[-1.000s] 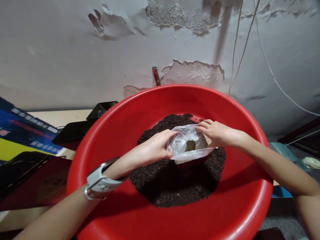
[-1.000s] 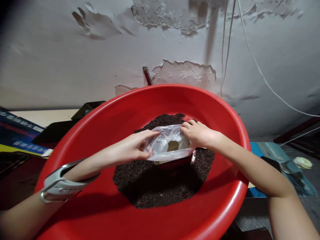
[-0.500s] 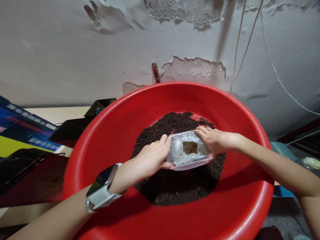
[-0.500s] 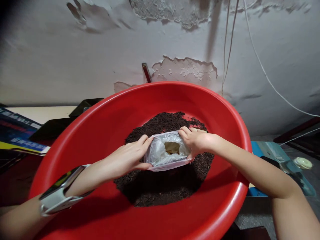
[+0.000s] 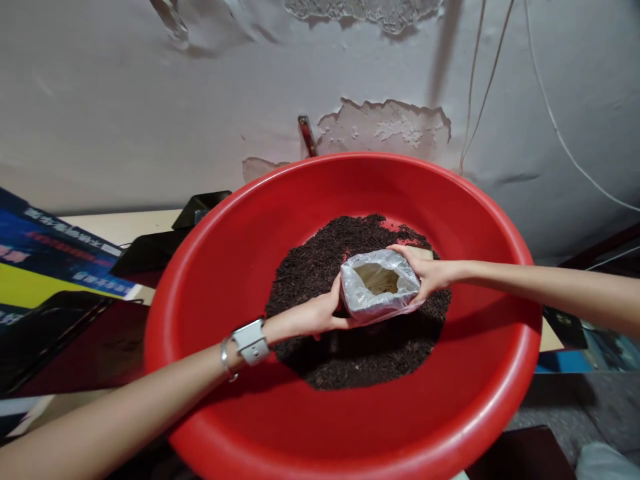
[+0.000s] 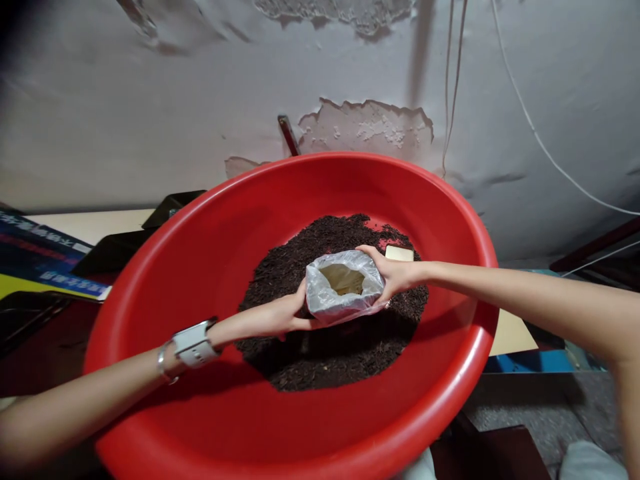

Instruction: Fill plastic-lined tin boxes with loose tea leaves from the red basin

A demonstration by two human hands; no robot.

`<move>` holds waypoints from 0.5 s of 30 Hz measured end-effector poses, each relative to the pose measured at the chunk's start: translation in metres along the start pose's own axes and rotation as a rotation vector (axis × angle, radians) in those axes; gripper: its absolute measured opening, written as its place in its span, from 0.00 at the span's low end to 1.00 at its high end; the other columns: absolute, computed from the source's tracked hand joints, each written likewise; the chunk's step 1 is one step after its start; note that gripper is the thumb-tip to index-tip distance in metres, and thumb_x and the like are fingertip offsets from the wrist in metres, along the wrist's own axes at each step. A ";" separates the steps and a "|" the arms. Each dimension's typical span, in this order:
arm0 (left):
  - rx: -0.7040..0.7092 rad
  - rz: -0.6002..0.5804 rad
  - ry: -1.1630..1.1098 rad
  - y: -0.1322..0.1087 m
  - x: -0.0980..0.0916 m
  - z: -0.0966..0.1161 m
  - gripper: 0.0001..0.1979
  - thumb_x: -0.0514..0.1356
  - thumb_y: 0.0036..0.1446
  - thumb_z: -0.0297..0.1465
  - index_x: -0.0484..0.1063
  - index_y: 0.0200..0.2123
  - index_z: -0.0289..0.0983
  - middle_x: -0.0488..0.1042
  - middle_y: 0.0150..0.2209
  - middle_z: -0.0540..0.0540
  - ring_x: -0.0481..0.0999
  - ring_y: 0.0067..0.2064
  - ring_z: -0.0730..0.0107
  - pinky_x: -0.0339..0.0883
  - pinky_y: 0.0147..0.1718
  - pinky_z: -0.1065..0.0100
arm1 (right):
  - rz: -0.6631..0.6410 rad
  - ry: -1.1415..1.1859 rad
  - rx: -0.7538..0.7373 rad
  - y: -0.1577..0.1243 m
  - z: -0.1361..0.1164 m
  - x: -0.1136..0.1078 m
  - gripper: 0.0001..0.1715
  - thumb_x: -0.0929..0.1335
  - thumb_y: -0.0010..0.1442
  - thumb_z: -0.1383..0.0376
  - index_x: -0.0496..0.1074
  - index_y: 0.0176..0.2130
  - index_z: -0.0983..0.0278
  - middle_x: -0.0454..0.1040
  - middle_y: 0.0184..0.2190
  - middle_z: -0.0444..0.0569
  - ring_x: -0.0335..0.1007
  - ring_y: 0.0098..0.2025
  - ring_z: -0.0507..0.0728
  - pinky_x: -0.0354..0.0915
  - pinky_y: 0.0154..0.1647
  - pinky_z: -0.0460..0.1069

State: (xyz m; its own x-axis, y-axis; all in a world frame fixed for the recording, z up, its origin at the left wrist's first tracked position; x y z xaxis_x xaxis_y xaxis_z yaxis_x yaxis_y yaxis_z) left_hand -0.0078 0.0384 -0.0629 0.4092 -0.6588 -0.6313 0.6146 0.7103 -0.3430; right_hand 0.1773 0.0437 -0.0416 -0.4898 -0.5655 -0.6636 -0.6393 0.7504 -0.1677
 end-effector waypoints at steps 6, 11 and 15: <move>-0.068 0.028 -0.025 0.011 0.020 -0.011 0.59 0.64 0.46 0.35 0.21 0.67 0.31 0.67 0.55 0.27 0.77 0.37 0.54 0.65 0.22 0.70 | -0.087 0.208 0.187 -0.008 -0.002 -0.011 0.73 0.75 0.40 0.63 0.26 0.67 0.65 0.44 0.66 0.65 0.48 0.66 0.64 0.56 0.60 0.54; -0.047 -0.070 -0.166 0.014 0.031 -0.011 0.63 0.66 0.43 0.33 0.17 0.66 0.35 0.68 0.54 0.29 0.76 0.35 0.59 0.67 0.20 0.71 | -0.164 0.730 0.269 -0.018 -0.006 -0.017 0.36 0.65 0.54 0.63 0.57 0.61 0.65 0.63 0.59 0.55 0.65 0.56 0.56 0.61 0.57 0.52; -0.036 -0.256 -0.429 0.009 0.038 -0.003 0.66 0.69 0.43 0.34 0.15 0.65 0.39 0.73 0.50 0.34 0.76 0.43 0.58 0.72 0.30 0.68 | 0.033 0.741 0.462 -0.026 0.020 -0.021 0.19 0.62 0.61 0.56 0.71 0.45 0.66 0.73 0.48 0.54 0.71 0.44 0.53 0.66 0.49 0.49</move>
State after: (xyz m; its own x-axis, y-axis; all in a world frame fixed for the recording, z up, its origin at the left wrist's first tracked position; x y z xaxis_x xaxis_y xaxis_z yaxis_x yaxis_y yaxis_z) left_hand 0.0109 0.0207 -0.0924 0.4935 -0.8502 -0.1831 0.7108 0.5157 -0.4783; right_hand 0.2157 0.0431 -0.0379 -0.8660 -0.4970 -0.0553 -0.3919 0.7432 -0.5422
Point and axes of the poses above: each hand's wrist, its own y-axis towards the middle knuckle, its own x-axis out of the palm, z = x × y, the point moved 8 cm from there along y, towards the middle knuckle
